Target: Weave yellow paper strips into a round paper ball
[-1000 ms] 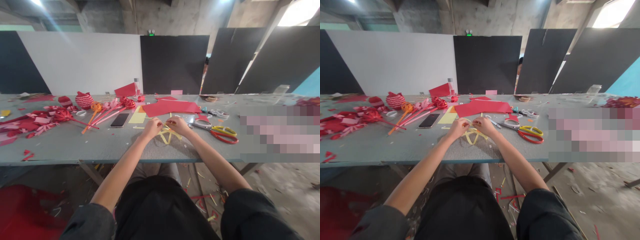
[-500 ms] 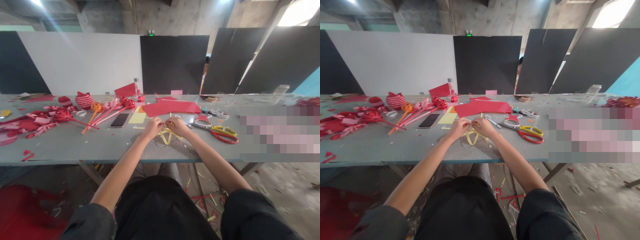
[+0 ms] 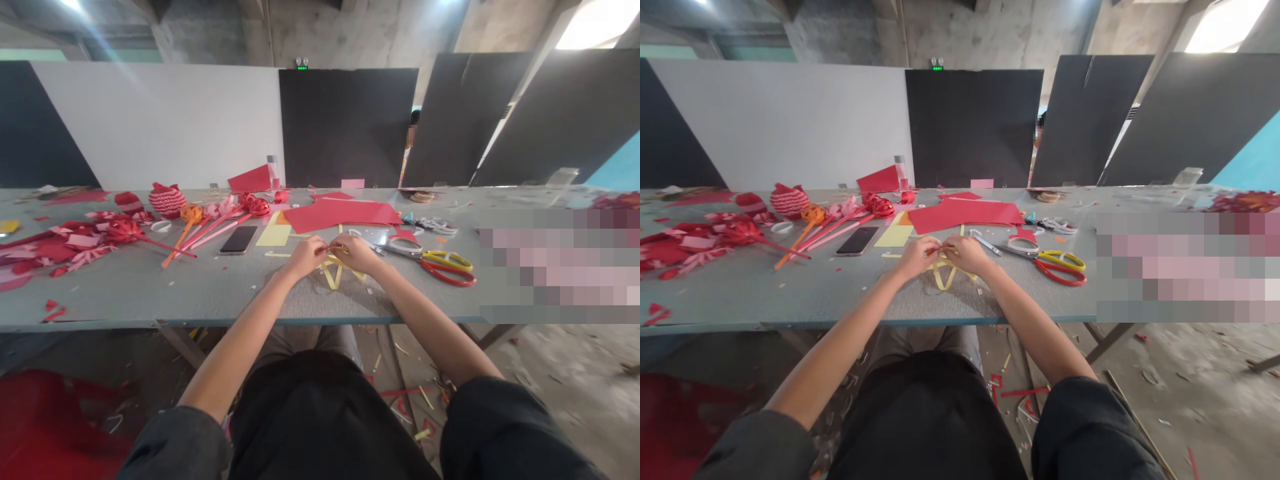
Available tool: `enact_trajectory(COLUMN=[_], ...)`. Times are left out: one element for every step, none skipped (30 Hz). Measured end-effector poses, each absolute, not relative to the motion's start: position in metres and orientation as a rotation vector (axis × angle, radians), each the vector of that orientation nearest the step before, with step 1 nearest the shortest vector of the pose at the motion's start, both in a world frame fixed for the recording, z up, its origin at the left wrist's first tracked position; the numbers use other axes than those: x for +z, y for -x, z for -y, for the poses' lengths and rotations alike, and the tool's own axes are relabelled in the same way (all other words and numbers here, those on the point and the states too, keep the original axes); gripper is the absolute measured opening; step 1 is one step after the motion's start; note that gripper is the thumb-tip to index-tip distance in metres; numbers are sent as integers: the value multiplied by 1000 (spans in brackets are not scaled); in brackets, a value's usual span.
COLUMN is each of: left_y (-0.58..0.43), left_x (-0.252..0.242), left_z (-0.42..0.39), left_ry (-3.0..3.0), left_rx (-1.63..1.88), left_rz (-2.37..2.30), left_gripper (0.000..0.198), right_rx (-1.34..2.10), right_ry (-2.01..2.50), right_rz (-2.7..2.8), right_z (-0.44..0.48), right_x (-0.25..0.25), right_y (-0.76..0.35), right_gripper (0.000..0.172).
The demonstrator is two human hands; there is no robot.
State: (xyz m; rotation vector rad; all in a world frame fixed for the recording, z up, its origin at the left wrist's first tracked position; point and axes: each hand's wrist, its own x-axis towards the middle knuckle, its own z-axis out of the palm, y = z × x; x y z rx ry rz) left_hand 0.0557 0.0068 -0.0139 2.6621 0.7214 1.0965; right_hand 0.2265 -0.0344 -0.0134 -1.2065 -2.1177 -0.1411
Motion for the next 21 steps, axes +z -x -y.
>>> enact_trajectory(left_y=[-56, -55, -55, -55, -55, -55, -55, -55, -55, -55, -56, -56, -56, -56, -55, -55, -55, -54, -54, -54, -54], left_x=[-14, -13, -13, -13, -12, -12, -11, -11, -11, -10, -10, -10, -9, -9, -9, -10, -10, -10, -11, -11, -11], left_z=[-7, -7, -6, -6, -6, -6, -5, -4, -4, -3, -3, -3, -3, -3, -3, -4, -4, -5, -6, -6, -7], left_ry=[-2653, -2644, -2635, -2627, -2618, -2611, -2604, -2596, -2587, -2571, -2552, -2530, -2511, -2501, -2500, -2509, -2522, -2534, -2543, -2546, -2544], left_rx=[1092, 1091, 1091, 1092, 1094, 1093, 1088, 1079, 1070, 1063, 1059, 1058, 1059, 1056, 1050, 1042, 1033, 1026, 1023, 1023, 1028], left_rz=[-713, -701, -687, -674, -661, -652, -648, -647, -648, -652, -656, -660, -663, -664, -667, -668, -665, -660, -654, -650, -648], left_gripper=[11, 12, 13, 14, 15, 16, 16, 16, 16, 16, 15, 14, 14, 14, 14, 15, 16, 17, 17, 17, 16], right_rx=[-131, -119, -106, -91, -75, -59, -42, -25, -9, 7, 20, 31, 38, 42, 43, 44, 45, 43, 38, 31, 24], right_ry=[1199, 1193, 1189, 1189, 1192, 1197, 1202, 1205, 1207, 1207, 1203, 1194, 1184, 1174, 1165, 1158, 1155, 1154, 1156, 1158, 1163], right_rz=[2126, 2131, 2135, 2135, 2134, 2130, 2125, 2120, 2112, 2104, 2097, 2093, 2093, 2097, 2102, 2108, 2118, 2128, 2138, 2149, 2156], right_z=[34, 35, 35, 35, 35, 35, 35, 36, 36, 36, 36, 37, 37, 37, 38, 38, 38, 38, 38, 38, 38], right_x=[-13, -12, -11, -10, -9, -8, -8, -7, -7, -6, -6, -6, -6, -6, -6, -6, -7, -7, -8, -8, -9], right_y=[-227, -227, -228, -228, -228, -228, -228, -228, -228, -228, -228, -229, -229, -229, -229, -229, -229, -229, -229, -229, -229], right_gripper=[18, 18, 18, 17, 17, 17, 16, 16, 16, 15, 15, 15, 15, 15, 14, 14, 13, 13, 13, 15, 16])
